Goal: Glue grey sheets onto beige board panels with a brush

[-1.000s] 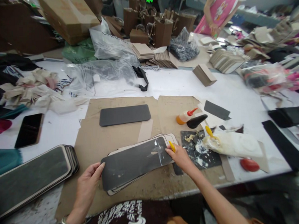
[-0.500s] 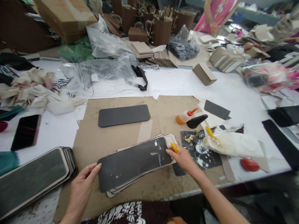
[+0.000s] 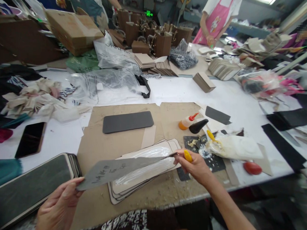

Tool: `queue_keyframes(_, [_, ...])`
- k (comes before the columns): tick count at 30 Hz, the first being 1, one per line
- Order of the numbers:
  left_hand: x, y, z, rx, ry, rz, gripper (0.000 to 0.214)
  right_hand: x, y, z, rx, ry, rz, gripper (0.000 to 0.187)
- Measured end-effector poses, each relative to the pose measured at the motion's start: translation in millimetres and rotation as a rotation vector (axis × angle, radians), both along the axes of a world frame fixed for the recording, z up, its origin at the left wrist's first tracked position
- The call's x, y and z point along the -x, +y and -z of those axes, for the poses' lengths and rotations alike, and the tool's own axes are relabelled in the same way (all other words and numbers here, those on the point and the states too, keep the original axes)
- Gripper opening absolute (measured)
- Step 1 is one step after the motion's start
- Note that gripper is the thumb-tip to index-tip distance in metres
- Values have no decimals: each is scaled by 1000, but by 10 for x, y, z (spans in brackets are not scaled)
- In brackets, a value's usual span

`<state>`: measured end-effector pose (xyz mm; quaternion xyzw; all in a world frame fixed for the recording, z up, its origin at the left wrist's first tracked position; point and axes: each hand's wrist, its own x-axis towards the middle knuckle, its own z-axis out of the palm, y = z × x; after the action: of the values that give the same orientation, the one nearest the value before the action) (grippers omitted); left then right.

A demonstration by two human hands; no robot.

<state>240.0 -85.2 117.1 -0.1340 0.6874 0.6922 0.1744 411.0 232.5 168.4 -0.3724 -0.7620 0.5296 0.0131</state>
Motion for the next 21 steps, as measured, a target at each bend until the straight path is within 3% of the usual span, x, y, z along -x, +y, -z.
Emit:
queue_keyframes(7, [-119, -48, 153, 156, -14, 105, 44, -80, -131, 197, 269, 83, 149, 42])
queue_keyframes(16, [-204, 70, 219, 60, -173, 136, 60, -44, -164, 351, 180, 51, 223, 43])
queue_keyframes(21, [-241, 119, 156, 27, -277, 56, 45, -28, -139, 380, 140, 8, 174, 48])
